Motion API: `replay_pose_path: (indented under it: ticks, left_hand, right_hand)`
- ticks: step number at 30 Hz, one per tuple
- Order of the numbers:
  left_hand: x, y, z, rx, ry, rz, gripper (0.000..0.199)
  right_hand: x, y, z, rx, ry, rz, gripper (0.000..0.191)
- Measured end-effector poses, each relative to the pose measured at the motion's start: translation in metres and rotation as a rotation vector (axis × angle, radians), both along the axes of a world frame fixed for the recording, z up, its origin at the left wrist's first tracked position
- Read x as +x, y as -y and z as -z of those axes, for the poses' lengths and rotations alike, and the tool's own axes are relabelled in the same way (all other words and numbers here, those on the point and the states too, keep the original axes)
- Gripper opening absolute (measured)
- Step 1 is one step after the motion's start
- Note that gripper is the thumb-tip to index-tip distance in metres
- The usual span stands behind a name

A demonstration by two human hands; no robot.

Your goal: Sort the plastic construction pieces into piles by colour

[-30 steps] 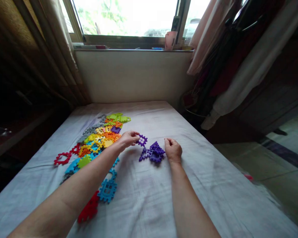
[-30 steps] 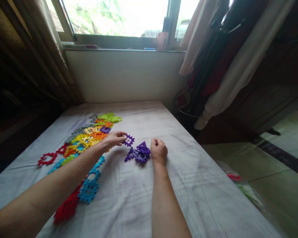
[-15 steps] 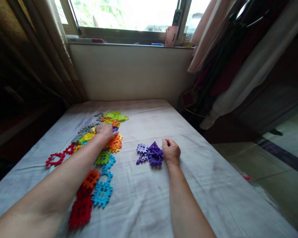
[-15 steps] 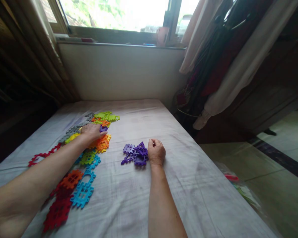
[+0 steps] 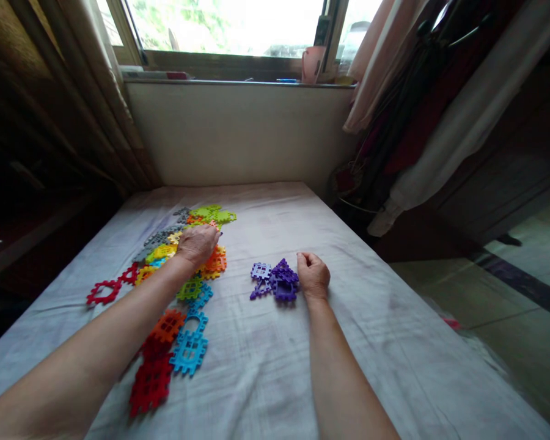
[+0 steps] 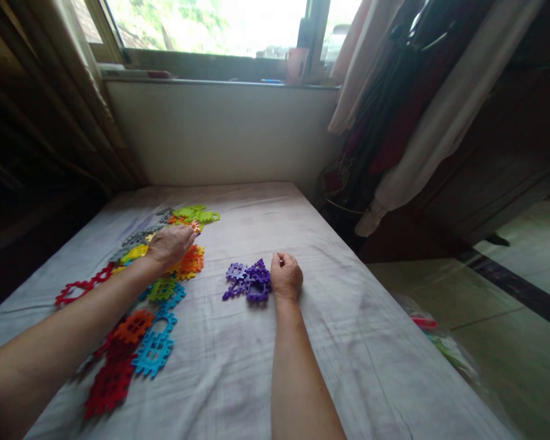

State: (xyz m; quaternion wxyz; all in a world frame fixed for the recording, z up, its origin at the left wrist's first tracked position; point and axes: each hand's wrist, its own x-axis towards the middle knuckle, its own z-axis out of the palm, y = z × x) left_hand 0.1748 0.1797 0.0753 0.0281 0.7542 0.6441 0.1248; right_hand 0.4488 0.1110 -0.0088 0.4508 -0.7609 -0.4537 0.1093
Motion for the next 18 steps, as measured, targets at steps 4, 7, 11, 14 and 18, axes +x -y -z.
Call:
replay_pose_path:
  ticks: [4, 7, 11, 14, 18]
  left_hand:
    - [0.029, 0.022, 0.016, -0.097, 0.215, 0.082, 0.04]
    - [0.05, 0.032, 0.036, -0.216, 0.358, 0.091, 0.043]
    - [0.057, 0.039, 0.048, -0.251, 0.403, 0.02, 0.029]
    - [0.052, 0.048, 0.041, -0.193, 0.374, -0.013, 0.018]
    - [0.037, 0.077, 0.028, -0.108, 0.365, 0.027, 0.023]
  right_hand:
    - [0.0, -0.001, 0.003, 0.014, 0.01, 0.003, 0.033]
    - [0.002, -0.002, 0.006, 0.023, 0.021, 0.002, 0.033]
    - [0.002, -0.002, 0.006, 0.019, 0.041, 0.001, 0.033]
    - [-0.007, 0.001, -0.005, 0.033, 0.113, -0.079, 0.033]
    - [-0.042, 0.016, -0.032, -0.024, 0.377, -0.339, 0.036]
